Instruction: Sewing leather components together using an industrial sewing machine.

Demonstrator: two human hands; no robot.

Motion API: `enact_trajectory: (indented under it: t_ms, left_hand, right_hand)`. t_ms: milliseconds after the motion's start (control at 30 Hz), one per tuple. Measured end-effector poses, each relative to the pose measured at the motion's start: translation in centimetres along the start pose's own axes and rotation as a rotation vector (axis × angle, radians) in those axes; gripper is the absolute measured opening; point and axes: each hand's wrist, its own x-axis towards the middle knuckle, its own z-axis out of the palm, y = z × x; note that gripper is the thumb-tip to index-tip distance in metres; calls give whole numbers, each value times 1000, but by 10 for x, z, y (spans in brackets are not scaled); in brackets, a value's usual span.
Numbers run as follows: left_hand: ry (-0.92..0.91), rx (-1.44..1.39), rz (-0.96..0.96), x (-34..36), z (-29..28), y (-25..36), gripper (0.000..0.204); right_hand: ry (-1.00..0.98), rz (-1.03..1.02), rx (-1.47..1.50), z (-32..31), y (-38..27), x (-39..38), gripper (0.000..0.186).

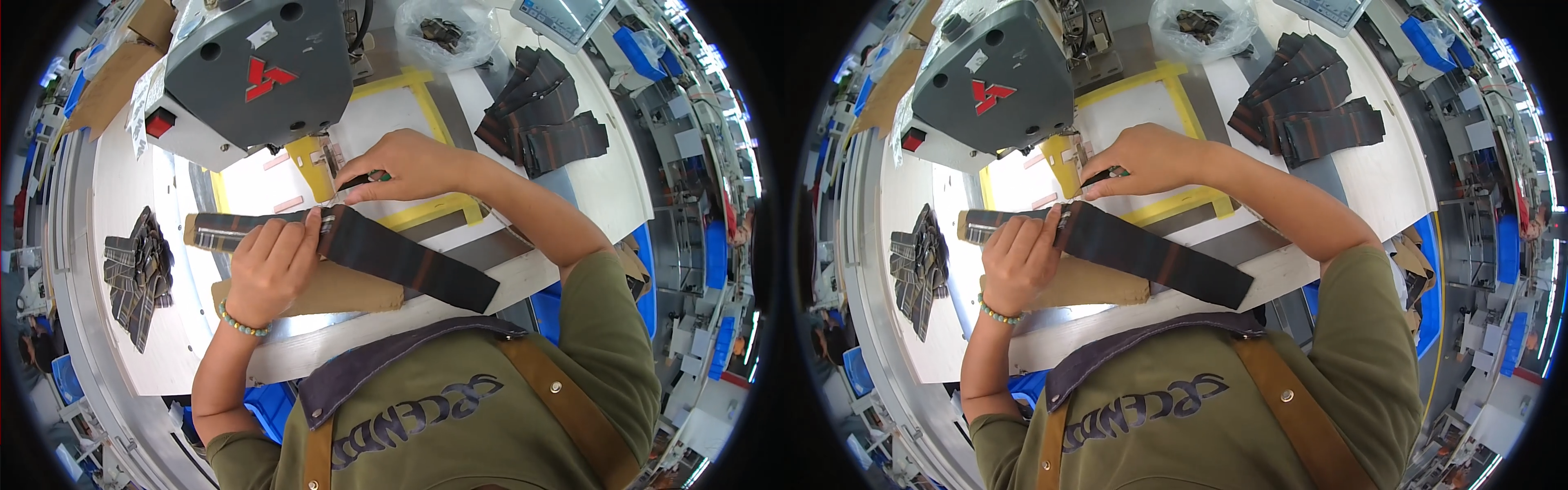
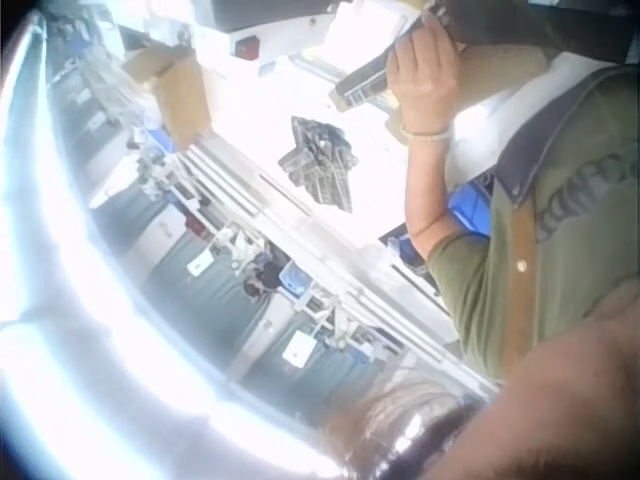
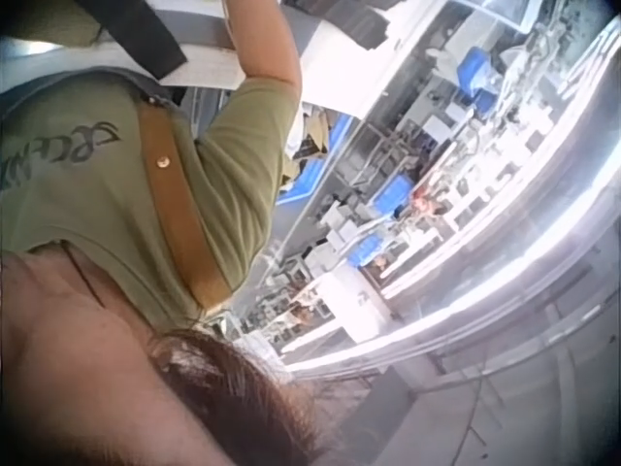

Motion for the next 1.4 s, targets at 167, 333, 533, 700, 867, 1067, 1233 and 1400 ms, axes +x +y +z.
enact_trajectory:
  t_ms: [167, 333, 533, 700, 867, 1067, 1233, 1400]
  left_hand:
    - [-9, -30, 11, 6, 8, 3, 48]
    - [-2, -60, -80, 6, 13, 3, 40]
    - [16, -96, -108, 8, 10, -2, 37]
    - [5, -129, -102, 4, 11, -1, 38]
    - [77, -150, -171, 8, -1, -1, 45]
    - [254, -381, -656, -30, -32, -29, 44]
    - [658, -863, -909, -36, -85, -65, 37]
    - [686, -792, -891, -28, -143, -68, 43]
  right_hand:
    - [203, -126, -392, 25, 16, -2, 39]
    - [226, -112, -352, 19, 18, 0, 44]
    - [108, 35, -105, -3, 11, -9, 46]
    - [135, -14, -410, 15, 9, -2, 44]
    - [135, 180, -515, -2, 18, -4, 46]
    - [1014, 375, -533, -100, 53, -39, 35]
    - [1091, 836, -942, -139, 149, -119, 75]
    - [952, 1027, -911, -143, 177, -148, 87]
